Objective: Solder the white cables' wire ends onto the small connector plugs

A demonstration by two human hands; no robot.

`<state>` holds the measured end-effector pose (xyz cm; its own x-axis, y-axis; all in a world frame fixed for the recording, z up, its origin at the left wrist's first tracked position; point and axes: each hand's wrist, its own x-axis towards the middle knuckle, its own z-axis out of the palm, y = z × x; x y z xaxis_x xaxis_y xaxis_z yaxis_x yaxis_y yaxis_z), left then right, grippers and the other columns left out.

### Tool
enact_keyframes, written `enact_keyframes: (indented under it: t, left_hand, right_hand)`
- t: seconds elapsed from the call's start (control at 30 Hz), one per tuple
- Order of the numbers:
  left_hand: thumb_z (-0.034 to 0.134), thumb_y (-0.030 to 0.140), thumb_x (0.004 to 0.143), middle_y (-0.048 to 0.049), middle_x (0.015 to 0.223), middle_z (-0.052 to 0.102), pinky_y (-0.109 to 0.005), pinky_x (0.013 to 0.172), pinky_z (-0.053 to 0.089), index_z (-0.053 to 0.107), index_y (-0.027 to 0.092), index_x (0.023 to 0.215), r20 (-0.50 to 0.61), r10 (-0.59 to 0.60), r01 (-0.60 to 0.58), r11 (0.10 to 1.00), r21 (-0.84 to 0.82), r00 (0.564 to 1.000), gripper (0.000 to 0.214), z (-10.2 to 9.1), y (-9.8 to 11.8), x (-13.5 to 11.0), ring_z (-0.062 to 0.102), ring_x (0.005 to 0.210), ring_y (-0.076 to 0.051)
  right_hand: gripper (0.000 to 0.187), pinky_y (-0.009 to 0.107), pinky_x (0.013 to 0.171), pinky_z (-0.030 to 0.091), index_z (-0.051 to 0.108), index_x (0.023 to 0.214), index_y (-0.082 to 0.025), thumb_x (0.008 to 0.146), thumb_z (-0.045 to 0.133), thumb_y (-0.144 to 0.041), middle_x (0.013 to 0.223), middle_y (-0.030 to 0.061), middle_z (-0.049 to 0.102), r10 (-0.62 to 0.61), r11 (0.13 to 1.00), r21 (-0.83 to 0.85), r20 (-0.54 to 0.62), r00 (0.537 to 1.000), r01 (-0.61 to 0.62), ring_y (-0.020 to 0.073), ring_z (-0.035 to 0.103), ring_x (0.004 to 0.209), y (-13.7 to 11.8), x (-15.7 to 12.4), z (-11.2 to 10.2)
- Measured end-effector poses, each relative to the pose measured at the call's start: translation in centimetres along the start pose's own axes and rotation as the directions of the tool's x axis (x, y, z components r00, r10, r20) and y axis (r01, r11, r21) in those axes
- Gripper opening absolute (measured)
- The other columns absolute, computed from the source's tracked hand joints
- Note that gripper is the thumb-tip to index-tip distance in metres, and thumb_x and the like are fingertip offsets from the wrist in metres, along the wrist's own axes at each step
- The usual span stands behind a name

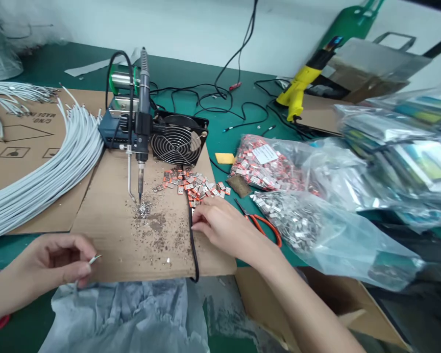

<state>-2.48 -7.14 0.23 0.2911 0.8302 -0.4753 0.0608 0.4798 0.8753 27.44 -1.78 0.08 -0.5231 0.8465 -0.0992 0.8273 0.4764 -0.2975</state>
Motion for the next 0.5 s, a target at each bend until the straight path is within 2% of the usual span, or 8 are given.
enact_keyframes:
  t: [0.13,0.27,0.4,0.5]
  left_hand:
    - [0.071,0.027,0.07,0.0035,0.053,0.057,-0.015,0.046,0.041,0.063,0.016,0.067,0.059,-0.003,-0.005,0.992,0.128,0.998,0.014,-0.9,1.9,2.0,0.051,0.046,-0.007]
    - [0.07,0.024,0.069,0.0043,0.055,0.055,-0.018,0.042,0.046,0.062,0.014,0.074,0.101,-0.054,0.033,0.98,0.197,0.993,0.013,-1.5,3.2,4.7,0.051,0.044,-0.008]
    - [0.067,0.024,0.07,0.0041,0.057,0.054,-0.018,0.043,0.048,0.063,0.014,0.077,0.161,-0.101,0.063,0.973,0.224,0.982,0.013,-1.3,4.0,6.5,0.052,0.047,-0.008]
    - [0.067,0.024,0.071,0.0037,0.059,0.057,-0.016,0.042,0.046,0.062,0.014,0.076,0.268,-0.16,0.086,0.959,0.269,0.95,0.012,-1.3,4.5,7.2,0.052,0.047,-0.007]
  right_hand:
    - [0.008,0.034,0.072,0.044,0.059,0.076,-0.017,0.079,0.059,-0.01,0.078,0.0044,0.058,-0.056,0.998,-0.006,0.052,0.997,0.056,0.021,0.055,0.079,0.3,0.1,-0.2]
    - [0.01,0.035,0.07,0.046,0.058,0.074,-0.018,0.081,0.055,-0.01,0.077,0.0056,0.059,-0.077,0.996,-0.037,0.05,0.996,0.079,0.0215,0.056,0.077,0.1,0.0,0.0]
    - [0.015,0.033,0.061,0.046,0.059,0.072,-0.019,0.082,0.05,-0.014,0.071,0.0052,0.062,-0.062,0.998,-0.009,-0.017,0.998,0.062,0.0215,0.058,0.07,0.1,-0.7,-0.1]
    - [0.018,0.032,0.058,0.046,0.065,0.088,-0.02,0.086,0.047,-0.02,0.078,0.0067,0.068,-0.001,0.996,0.085,-0.107,0.994,0.01,0.0208,0.062,0.068,0.4,-1.5,-0.9]
